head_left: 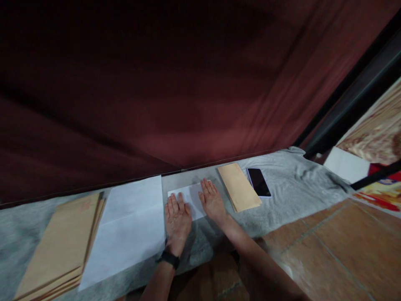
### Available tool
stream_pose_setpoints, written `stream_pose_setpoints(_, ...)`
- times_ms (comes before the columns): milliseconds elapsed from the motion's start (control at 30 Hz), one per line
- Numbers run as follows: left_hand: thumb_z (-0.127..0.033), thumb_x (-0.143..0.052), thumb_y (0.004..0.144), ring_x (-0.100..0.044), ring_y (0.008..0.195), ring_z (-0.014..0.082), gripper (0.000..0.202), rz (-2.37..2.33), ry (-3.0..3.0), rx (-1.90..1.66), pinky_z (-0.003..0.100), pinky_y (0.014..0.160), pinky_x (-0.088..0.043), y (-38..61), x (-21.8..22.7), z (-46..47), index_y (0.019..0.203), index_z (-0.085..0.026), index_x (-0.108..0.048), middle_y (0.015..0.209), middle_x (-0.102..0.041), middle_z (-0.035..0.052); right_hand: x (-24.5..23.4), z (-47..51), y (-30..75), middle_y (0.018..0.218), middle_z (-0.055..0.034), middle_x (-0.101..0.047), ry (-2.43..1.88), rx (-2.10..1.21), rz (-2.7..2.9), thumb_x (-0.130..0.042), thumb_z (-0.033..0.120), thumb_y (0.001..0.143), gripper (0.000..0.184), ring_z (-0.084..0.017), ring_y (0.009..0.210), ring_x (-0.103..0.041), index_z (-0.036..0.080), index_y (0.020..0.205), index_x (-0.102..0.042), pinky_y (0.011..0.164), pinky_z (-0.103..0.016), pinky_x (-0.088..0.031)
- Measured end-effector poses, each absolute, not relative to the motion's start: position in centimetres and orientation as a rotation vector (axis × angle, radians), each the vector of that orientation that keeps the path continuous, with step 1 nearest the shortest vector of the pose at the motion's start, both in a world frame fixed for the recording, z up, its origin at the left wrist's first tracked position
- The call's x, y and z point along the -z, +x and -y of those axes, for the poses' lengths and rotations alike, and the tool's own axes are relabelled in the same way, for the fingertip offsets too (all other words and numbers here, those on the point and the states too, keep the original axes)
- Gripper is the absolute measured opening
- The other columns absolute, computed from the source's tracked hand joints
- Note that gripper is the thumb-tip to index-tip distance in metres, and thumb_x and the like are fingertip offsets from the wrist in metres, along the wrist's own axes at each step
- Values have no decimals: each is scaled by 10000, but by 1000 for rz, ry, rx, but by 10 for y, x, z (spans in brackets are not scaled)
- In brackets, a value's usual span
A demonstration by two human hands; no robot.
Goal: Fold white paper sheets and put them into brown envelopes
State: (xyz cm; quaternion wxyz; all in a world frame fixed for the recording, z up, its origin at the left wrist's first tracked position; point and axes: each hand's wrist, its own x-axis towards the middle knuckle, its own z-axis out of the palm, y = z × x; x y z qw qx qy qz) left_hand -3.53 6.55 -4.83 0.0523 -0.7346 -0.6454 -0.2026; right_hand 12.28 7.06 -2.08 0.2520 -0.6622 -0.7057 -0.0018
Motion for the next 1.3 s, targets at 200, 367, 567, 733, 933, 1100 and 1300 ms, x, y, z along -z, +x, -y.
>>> stream_pose_setpoints(200,-110,-341,952,-239,1526,360,557,1829,-2324,515,575,1189,-308,-39,41,-59,1498,-41,-431,1572,-383,271,25,-84,81,1538,-91,-488,-1661,-133,2065,-342,345,1077,476,-217,1441,-427,141,1470,-516,1214,-411,-313)
stream_pose_setpoints(367,-123,-307,971,-191,1537,357,554,1750,-2340,568,584,1199,-293,-42,41,-57,1504,-2,-397,1567,-373,290,39,-85,81,1561,-111,-444,-1746,-32,2033,-352,361,1078,497,-236,1451,-411,112,1488,-481,1224,-436,-273)
stream_pose_setpoints(567,-214,-293,999,-223,1534,330,587,1835,-2332,674,568,1205,-300,-41,40,-57,1543,6,-302,1586,-342,282,48,-83,118,1561,-140,-432,-1882,126,1956,-381,365,1069,526,-256,1457,-404,89,1512,-442,1209,-437,-289)
stream_pose_setpoints(733,-248,-286,998,-243,1528,343,606,1860,-2313,715,571,1200,-309,-40,41,-60,1536,31,-303,1581,-339,295,49,-76,145,1562,-147,-430,-1941,161,1962,-376,347,1064,532,-250,1461,-398,85,1525,-423,1204,-440,-309)
stream_pose_setpoints(933,-276,-267,997,-260,1520,351,621,1892,-2284,707,550,1203,-309,-45,45,-62,1509,67,-335,1555,-386,303,46,-71,155,1577,-136,-415,-1988,114,1955,-374,331,1057,530,-251,1459,-399,85,1524,-427,1202,-429,-313)
stream_pose_setpoints(1100,-252,-244,1005,-227,1534,332,609,1774,-2346,695,545,1232,-252,-31,36,-62,1512,76,-314,1582,-341,298,45,-71,153,1582,-149,-399,-1995,87,1922,-374,331,1051,545,-262,1467,-386,67,1525,-418,1205,-441,-307)
stream_pose_setpoints(1300,-264,-279,1005,-280,1524,251,578,1629,-2627,601,496,1233,-283,5,38,-80,1535,-43,-350,1581,-411,192,48,-70,152,1574,-163,-408,-1958,106,1896,-391,316,1048,538,-273,1469,-381,53,1516,-427,1209,-445,-296)
